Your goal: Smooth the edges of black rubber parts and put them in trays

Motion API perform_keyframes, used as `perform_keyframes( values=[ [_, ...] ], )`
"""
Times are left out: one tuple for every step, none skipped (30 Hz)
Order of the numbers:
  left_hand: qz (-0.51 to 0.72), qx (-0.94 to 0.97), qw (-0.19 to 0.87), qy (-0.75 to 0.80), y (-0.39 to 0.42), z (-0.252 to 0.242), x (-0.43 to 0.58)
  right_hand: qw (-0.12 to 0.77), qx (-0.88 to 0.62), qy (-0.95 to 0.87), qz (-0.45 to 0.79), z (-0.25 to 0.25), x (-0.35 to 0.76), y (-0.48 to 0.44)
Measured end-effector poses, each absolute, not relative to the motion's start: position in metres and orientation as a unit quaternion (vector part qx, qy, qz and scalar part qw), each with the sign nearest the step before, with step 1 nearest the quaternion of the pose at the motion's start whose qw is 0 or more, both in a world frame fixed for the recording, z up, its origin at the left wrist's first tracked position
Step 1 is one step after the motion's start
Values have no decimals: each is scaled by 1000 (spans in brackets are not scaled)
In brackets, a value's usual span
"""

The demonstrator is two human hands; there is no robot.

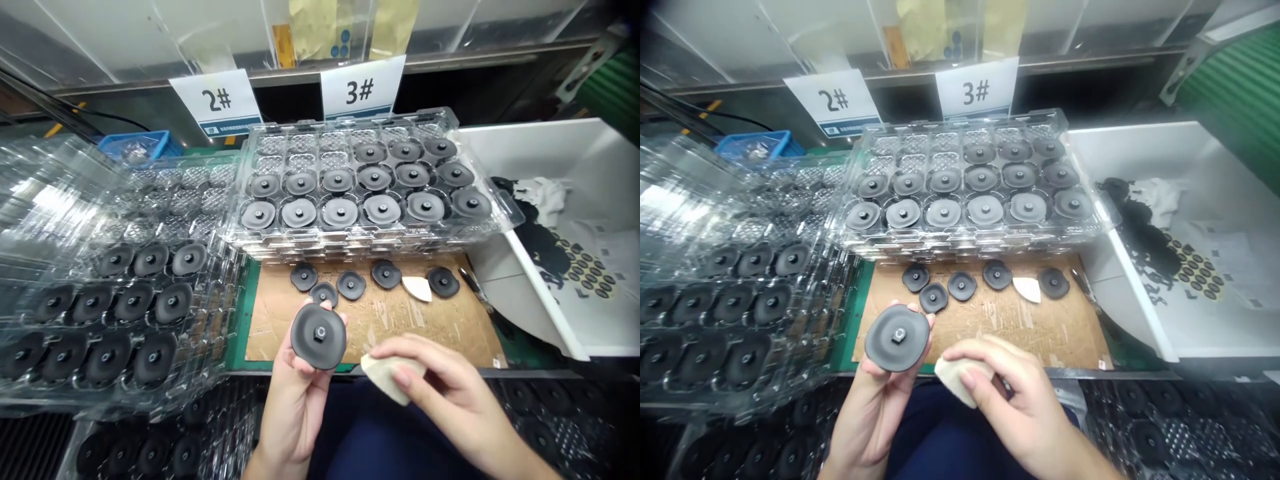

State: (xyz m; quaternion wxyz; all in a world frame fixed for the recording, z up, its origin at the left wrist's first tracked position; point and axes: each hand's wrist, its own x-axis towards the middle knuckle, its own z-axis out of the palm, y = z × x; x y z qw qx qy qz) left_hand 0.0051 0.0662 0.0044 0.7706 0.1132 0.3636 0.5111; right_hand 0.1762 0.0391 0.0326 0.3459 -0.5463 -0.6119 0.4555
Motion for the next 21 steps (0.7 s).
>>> perform_keyframes(
  values=[
    [503,117,777,360,65,4,7,355,-545,-618,442,36,176,42],
    [496,121,782,357,64,3,9,364,-531,-636,426,40,173,46],
    [492,124,784,357,63,3,11,374,-512,-657,408,43,169,52],
    [488,124,785,361,63,3,11,379,-495,-674,397,46,165,56],
    [486,118,785,366,62,3,11,376,-476,-686,401,48,161,59],
    [487,109,783,371,62,3,9,362,-454,-695,425,48,158,60],
    [492,98,779,377,62,3,7,336,-430,-697,466,45,156,59],
    [501,89,773,379,63,3,4,305,-410,-690,513,40,155,56],
    [510,82,767,379,63,2,2,275,-398,-675,557,34,156,51],
    [518,77,763,379,63,1,-1,259,-399,-656,586,27,159,46],
    [523,74,760,380,63,0,-2,258,-417,-636,596,22,162,41],
    [521,73,761,380,63,-1,-1,267,-446,-616,592,17,166,38],
    [514,73,766,379,63,-3,0,278,-473,-601,581,15,169,37],
    [505,77,772,379,63,-3,2,291,-488,-595,568,16,172,39],
    [495,84,777,379,62,-4,5,304,-493,-598,554,20,173,42],
    [488,95,781,377,62,-4,8,319,-493,-605,538,25,173,47],
    [483,107,783,376,62,-3,10,338,-487,-616,519,31,171,53],
    [480,117,783,377,61,-3,11,359,-482,-626,497,36,168,58],
    [479,123,783,378,61,-2,12,376,-480,-631,479,40,164,62],
    [480,122,782,379,60,-1,10,381,-472,-636,477,42,160,64],
    [481,114,781,381,60,-1,8,370,-450,-642,499,42,157,64]
  ],
)
